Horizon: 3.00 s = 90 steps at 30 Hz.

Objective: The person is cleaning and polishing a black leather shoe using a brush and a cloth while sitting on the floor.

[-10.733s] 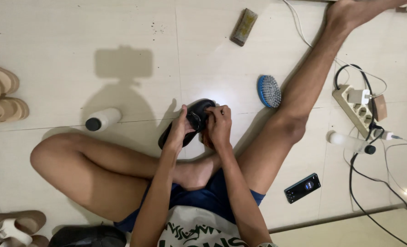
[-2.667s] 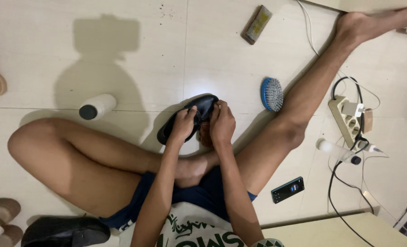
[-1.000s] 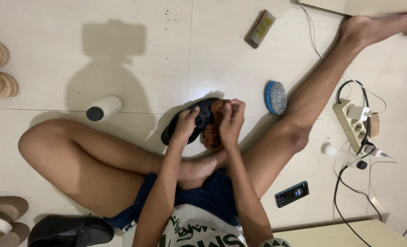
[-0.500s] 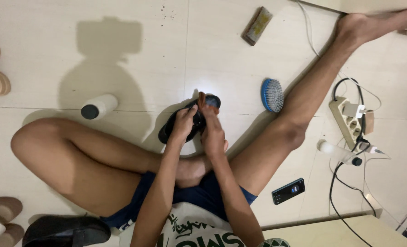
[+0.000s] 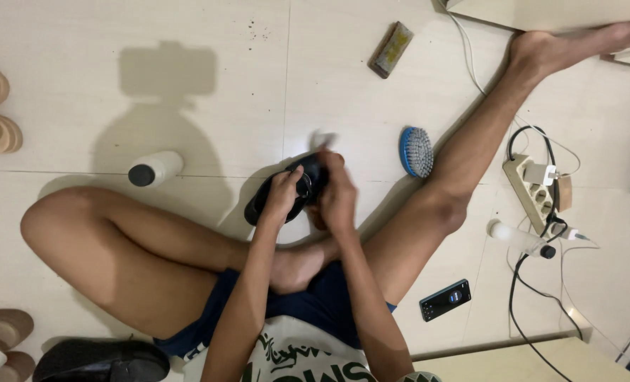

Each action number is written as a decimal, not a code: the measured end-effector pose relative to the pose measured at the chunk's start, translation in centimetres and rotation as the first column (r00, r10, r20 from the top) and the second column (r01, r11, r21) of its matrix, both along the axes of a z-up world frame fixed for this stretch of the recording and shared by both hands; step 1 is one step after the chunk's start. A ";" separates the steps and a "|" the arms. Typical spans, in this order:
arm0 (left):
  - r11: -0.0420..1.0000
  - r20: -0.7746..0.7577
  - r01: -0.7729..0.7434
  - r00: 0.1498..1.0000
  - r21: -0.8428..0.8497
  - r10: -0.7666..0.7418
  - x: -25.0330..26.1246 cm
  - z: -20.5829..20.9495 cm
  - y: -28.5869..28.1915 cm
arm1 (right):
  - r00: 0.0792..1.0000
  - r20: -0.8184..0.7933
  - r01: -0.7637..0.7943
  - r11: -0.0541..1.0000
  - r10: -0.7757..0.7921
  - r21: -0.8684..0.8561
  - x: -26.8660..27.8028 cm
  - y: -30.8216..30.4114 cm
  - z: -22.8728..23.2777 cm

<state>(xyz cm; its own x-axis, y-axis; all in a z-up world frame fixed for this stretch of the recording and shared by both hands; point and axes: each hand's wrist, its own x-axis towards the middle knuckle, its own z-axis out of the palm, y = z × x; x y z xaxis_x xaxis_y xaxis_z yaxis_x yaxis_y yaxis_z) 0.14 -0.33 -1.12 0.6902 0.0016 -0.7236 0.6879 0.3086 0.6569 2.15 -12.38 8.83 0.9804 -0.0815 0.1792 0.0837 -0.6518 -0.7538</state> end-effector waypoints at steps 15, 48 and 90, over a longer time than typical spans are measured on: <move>0.938 -0.205 -0.187 0.970 -0.291 0.130 0.6 -0.8 -0.3 | 0.952 -0.304 0.071 0.994 -0.042 0.085 -4.6 -2.0 1.0; 0.988 -0.213 0.150 0.967 0.041 -0.138 0.2 0.1 -0.1 | 0.977 -0.210 -0.177 0.702 0.039 -0.690 -6.5 4.0 -0.8; 0.995 -0.149 -0.012 0.989 -0.096 -0.002 0.1 2.3 -0.4 | 0.630 -0.776 -0.509 0.748 -0.013 -0.426 -7.1 2.5 3.4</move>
<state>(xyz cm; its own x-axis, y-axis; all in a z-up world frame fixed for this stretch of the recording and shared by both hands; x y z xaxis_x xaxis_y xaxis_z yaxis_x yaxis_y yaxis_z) 0.23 -0.71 1.16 0.5753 -0.0701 -0.8149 0.7740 0.3690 0.5146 -4.96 -9.93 12.20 0.7646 0.0452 -0.6429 -0.0573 -0.9888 -0.1376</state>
